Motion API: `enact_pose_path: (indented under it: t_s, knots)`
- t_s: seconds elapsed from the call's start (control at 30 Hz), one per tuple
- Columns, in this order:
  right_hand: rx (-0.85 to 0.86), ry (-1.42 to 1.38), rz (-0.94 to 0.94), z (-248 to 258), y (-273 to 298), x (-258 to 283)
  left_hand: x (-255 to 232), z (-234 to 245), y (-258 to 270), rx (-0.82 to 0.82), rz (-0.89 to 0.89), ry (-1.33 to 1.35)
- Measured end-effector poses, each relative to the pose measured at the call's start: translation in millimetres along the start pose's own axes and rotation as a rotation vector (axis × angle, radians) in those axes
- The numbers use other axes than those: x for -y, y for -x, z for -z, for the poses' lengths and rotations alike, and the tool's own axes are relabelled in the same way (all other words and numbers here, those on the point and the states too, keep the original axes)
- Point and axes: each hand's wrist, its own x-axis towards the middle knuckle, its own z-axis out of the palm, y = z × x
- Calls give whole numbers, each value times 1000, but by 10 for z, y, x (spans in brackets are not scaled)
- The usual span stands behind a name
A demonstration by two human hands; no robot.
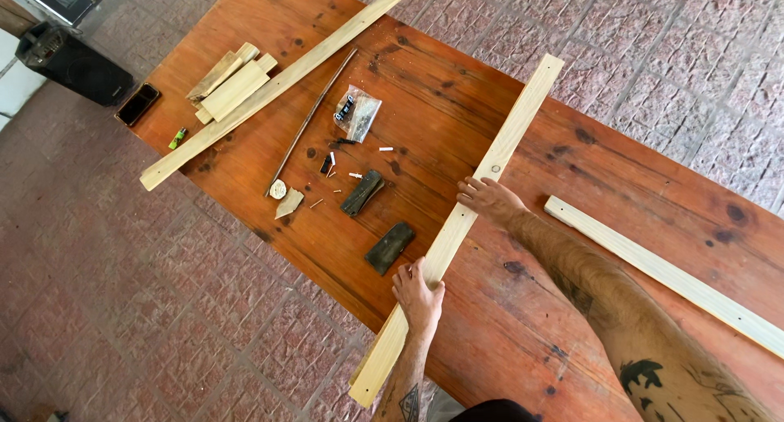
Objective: The person sands several long wooden planks laid out on a workbench using a sanding block. They move the block back and forth along each plank, then stack the finished pieces.
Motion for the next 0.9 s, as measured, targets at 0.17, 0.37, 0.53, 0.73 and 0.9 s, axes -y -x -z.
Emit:
enact_pose_path:
  t_s: [0.17,0.37,0.53,0.73,0.9]
  knots:
    - [-114,19,7,-446,-79,44,-34,70,-29,-11,-1,19]
    - [150,73,89,-124,248,-26,-295,347,207,105,1,-22]
    - [48,64,87,-349,1184,185,-468,482,823,98,-131,27]
    - [-240,-114,-113,-798,3139,909,-451,34,1799,184,-319,15]
    - [-353,-220,-404,-306,4937,1797,-656,-260,2567,431,-491,-24]
